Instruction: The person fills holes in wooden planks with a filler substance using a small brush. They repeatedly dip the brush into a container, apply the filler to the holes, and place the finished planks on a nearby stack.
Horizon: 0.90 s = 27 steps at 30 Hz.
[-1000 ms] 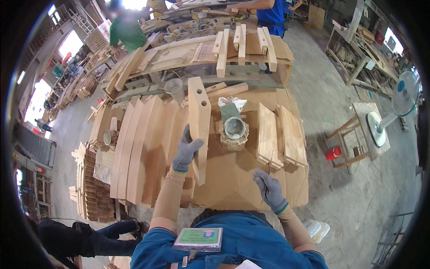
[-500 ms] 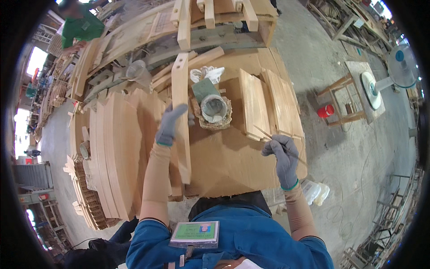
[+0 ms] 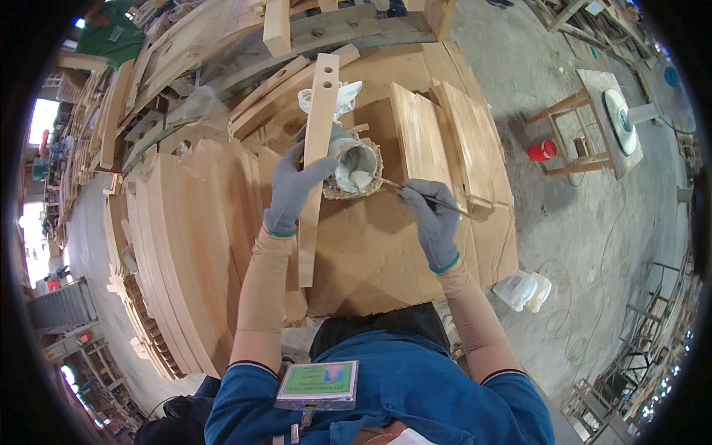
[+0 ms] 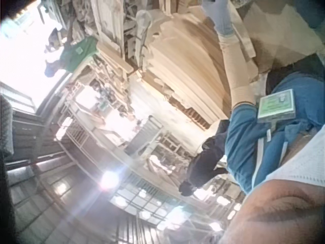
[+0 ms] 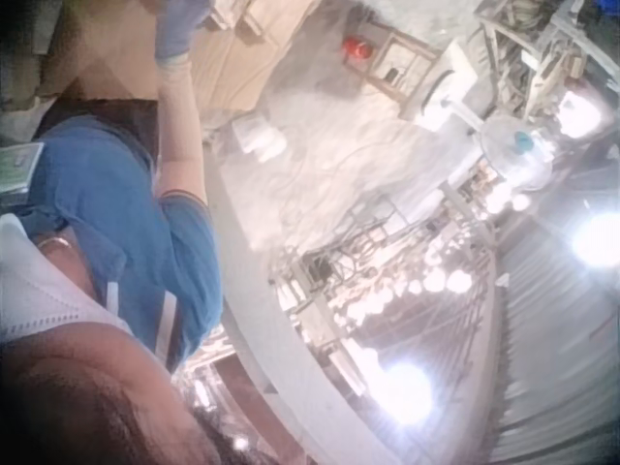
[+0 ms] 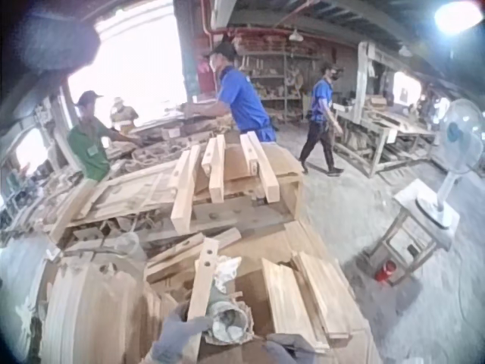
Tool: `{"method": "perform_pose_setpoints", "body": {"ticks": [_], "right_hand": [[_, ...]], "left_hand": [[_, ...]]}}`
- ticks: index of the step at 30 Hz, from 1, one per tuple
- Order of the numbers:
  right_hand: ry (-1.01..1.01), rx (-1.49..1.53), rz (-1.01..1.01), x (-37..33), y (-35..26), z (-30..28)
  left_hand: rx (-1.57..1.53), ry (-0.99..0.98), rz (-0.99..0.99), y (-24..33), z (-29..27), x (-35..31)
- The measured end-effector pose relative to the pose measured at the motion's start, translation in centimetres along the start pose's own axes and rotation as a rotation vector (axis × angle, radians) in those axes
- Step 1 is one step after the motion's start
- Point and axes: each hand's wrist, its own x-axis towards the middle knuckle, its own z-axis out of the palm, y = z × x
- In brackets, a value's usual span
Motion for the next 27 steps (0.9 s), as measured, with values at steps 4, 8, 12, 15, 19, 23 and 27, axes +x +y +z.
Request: {"method": "perform_pose_setpoints", "body": {"ticks": [4, 8, 12, 15, 19, 23, 27], "right_hand": [[-0.004, -0.242, -0.181, -0.8, 2.4, 0.3], [-0.016, -0.369, -0.332, -3.2, 3.6, 1.0], [0.03, -0.242, -0.179, -3.2, 2.5, 1.7], [0.047, -0.338, -0.259, -0.6, 2.2, 1.4], [-0.037, -0.582, -0.402, -1.4, 3.4, 2.1], [-0.211, -0.72, -0.491, -4.0, 2.3, 3.2], [-0.264, -0.597, -0.492, -5.0, 2.1, 2.3]], "left_hand": [[-0.024, 0.099, 0.054, -0.2, 1.2, -1.2], [-0.047, 0.155, 0.088, 0.2, 2.5, -1.8], [-0.005, 0.146, 0.111, 0.0, 2.4, -2.0], [-0.022, 0.144, 0.082, 0.0, 2.3, -2.0], [0.003, 0.17, 0.113, -0.5, 2.5, -1.9], [0.041, 0.192, 0.118, -0.7, 2.6, -1.8], [0.036, 0.189, 0.122, -0.4, 2.8, -1.9]]}}
